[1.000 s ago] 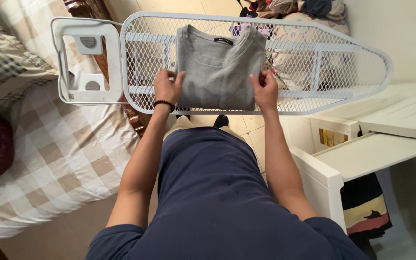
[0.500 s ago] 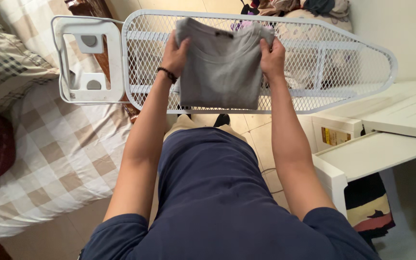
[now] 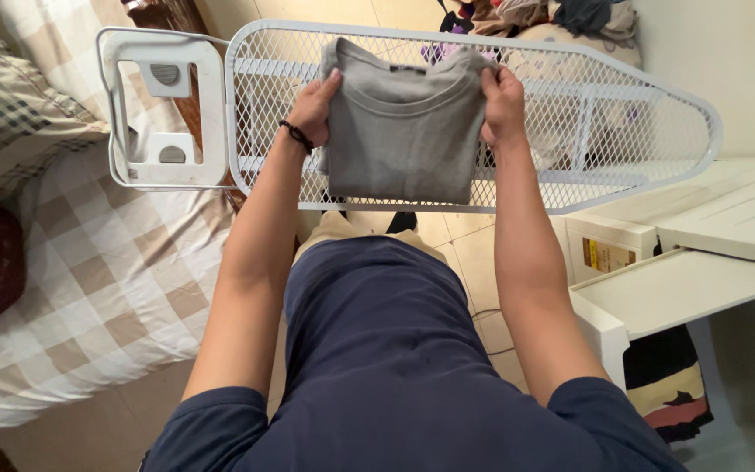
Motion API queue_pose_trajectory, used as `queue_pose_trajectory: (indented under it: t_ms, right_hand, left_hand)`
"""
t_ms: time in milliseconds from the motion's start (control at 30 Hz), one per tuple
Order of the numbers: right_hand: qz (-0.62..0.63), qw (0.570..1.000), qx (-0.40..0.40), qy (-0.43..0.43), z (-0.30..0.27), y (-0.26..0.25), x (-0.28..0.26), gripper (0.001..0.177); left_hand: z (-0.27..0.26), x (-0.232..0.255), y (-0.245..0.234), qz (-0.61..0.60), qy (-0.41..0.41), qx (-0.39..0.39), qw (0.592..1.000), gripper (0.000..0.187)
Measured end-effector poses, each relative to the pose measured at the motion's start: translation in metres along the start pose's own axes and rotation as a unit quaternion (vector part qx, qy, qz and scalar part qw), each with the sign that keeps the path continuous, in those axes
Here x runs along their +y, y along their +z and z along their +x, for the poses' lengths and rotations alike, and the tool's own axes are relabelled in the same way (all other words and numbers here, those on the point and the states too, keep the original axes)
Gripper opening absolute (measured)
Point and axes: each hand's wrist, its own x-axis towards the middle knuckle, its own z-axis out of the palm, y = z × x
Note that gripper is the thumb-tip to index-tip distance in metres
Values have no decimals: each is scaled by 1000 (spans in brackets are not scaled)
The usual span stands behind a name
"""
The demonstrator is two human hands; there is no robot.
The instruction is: The person folds a gray shirt on an ironing board, places it into a white drawer, and then begins folding a black hoodie on the same board.
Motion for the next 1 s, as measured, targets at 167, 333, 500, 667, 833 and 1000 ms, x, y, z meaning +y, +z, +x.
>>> queue_pose_trajectory:
  t_ms: [167, 333, 500, 667, 833, 1000]
  right_hand:
    - [-502, 849, 133, -98, -14, 22, -9, 31]
    - [-536, 811, 181, -146, -28, 33, -20, 51]
    - [-688, 681, 89, -235, -42, 54, -5, 63]
    - [-687, 707, -65, -155, -49, 68, -14, 66]
    - [-670, 723, -92, -141, -50, 72, -34, 70]
    - [-647, 696, -165, -266, -51, 107, -45, 60]
  left_hand:
    - [5, -1, 20, 375, 41, 152, 914, 57]
    - [-24, 19, 56, 603, 188, 286, 721, 52]
    - [-44, 1, 77, 799, 362, 102, 469, 67]
    - [-59, -15, 83, 773, 313, 7, 552, 62]
    - [-58, -31, 52, 608, 441, 69, 657, 57]
    - [-107, -63, 11, 546, 428, 194, 694, 34]
